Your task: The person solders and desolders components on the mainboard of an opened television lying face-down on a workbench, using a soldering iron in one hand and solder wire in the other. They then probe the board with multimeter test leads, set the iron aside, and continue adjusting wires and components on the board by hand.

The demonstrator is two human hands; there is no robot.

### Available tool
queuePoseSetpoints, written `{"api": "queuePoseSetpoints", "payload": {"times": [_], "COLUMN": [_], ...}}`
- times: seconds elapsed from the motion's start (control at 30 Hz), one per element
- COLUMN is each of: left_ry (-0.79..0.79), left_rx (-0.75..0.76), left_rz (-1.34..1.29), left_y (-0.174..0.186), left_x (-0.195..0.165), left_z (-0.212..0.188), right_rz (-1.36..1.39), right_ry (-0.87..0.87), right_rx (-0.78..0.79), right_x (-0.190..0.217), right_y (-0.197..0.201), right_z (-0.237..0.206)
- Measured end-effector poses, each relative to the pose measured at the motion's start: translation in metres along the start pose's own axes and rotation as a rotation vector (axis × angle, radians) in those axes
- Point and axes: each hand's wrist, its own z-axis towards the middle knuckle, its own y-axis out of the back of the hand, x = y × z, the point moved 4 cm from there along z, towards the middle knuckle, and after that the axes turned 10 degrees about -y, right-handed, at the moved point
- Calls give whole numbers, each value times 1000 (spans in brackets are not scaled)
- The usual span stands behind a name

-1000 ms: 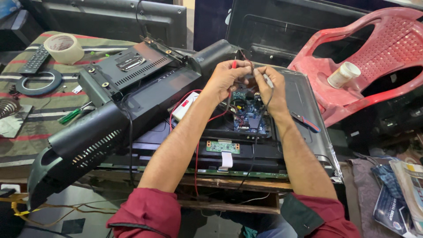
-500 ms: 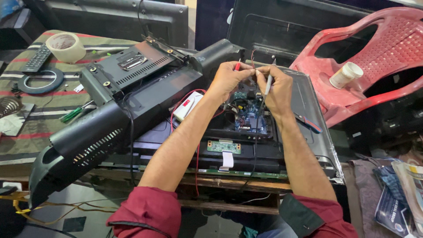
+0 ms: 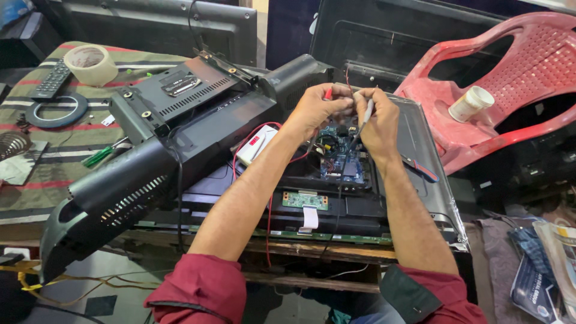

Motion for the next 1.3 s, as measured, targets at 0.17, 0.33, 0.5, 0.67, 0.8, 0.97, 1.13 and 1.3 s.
{"api": "queuePoseSetpoints", "payload": {"times": [0.17, 0.33, 0.5, 0.67, 0.8, 0.97, 1.13, 1.3], "left_ry": [32, 55, 102, -11, 2, 10, 34, 46], "left_rx": [-50, -83, -62, -30, -54, -58, -19, -6], "left_rz": [73, 143, 116, 21, 20, 27, -42, -73], "left_y": [7, 6, 1, -1, 2, 7, 9, 8], "left_x": [14, 17, 12, 7, 9, 8, 13, 15], "left_z": [3, 4, 0, -2, -1, 0, 4, 7], "right_rz": [-73, -152, -91, -13, -18, 52, 282, 401], "right_ry": [104, 92, 48, 18, 1, 97, -167, -282], "right_rx": [-6, -50, -34, -18, 17, 118, 210, 249], "right_x": [5, 10, 5, -5, -13, -20, -35, -37], "right_y": [-3, -4, -4, -7, -7, -6, -6, -6], "right_z": [-5, -5, -3, 0, 2, 5, 11, 12]}}
